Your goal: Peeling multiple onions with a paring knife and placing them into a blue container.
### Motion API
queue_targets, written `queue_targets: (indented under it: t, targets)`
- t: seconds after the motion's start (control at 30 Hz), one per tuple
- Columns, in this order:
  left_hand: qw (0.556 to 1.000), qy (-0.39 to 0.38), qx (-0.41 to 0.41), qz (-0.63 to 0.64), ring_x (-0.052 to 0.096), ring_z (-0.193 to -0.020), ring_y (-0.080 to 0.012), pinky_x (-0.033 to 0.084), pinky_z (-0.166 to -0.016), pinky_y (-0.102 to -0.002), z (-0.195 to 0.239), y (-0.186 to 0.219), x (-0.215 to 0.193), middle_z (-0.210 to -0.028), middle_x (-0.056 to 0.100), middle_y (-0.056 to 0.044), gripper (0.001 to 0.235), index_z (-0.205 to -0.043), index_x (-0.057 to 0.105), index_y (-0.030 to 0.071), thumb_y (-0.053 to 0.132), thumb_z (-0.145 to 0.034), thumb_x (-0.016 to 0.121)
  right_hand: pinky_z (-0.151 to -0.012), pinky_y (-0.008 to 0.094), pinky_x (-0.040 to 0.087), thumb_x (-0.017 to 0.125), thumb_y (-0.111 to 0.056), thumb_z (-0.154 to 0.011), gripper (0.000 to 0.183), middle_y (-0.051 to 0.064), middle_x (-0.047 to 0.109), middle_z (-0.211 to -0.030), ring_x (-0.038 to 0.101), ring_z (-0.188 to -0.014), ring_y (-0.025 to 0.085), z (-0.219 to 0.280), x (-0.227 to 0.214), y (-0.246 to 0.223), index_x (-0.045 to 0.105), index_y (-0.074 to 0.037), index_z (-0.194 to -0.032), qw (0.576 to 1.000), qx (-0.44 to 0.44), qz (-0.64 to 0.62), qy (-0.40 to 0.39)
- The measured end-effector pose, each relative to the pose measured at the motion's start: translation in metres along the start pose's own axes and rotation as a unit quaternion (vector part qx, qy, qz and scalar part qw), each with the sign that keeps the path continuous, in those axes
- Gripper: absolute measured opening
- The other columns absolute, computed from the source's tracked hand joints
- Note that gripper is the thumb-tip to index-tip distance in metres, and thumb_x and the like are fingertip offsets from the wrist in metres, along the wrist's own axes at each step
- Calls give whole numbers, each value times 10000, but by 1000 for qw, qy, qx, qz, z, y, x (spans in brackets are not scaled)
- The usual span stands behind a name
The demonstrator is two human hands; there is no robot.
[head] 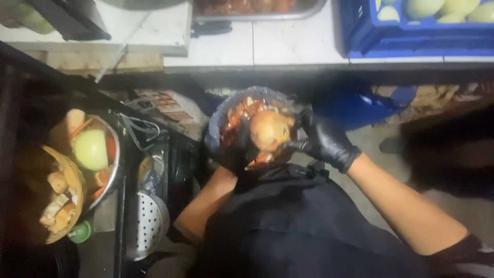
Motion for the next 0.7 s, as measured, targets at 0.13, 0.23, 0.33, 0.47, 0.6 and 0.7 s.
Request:
queue_targets:
  t: [0.13,0.23,0.33,0.47,0.6,0.7]
  targets:
    - [998,12,-30,47,631,-1242,-293,520,-1070,-391,-1,36,-14,-1334,670,-171,515,-1439,557,-39,209,-992,615,-865,394,552,912,-420,-671,871,148,710,-1185,694,-1022,279,-13,1,-13,551,-112,-1402,994,-23,89,-51]
    - [994,21,-63,90,664,-1212,-290,551,-1049,-390,5,57,-21,-1302,704,-167,509,-1427,587,-44,224,-996,614,-896,379,561,945,-402,-634,923,142,717,-1202,701,-1048,266,-15,1,-18,538,-92,-1403,993,-22,86,-81]
    - [994,42,-52,92,677,-1195,-290,562,-1041,-392,9,87,-22,-1283,716,-166,496,-1402,608,-39,227,-984,626,-920,370,567,919,-351,-702,842,148,711,-1246,703,-1082,258,-17,6,-19,550,-64,-1401,994,-64,44,-74]
    - [993,101,39,43,688,-1165,-293,567,-1033,-402,6,136,-30,-1248,720,-166,452,-1316,649,-14,220,-930,676,-920,346,567,852,-243,-793,768,134,736,-1209,717,-1067,216,-19,11,-34,535,-57,-1468,994,-81,-59,-52]
    - [985,143,100,6,695,-1142,-296,570,-1027,-410,8,179,-40,-1221,723,-167,419,-1251,680,4,214,-890,714,-816,334,580,824,-227,-811,592,121,796,-1042,734,-925,194,-4,40,-11,631,-35,-1336,991,73,-104,-47]
    - [970,133,98,-178,739,-1131,-261,582,-1029,-365,1,206,-50,-1240,736,-122,414,-1265,700,82,326,-934,648,-748,327,591,785,-218,-869,379,137,811,-994,729,-839,187,-10,32,-20,736,-12,-1184,978,132,-162,-17]
Point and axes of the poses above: each hand's wrist, its own z-axis away from the middle knuckle, its own x-axis out of the palm, y = z × x, the point moved 2 cm from there along -z, towards the middle knuckle
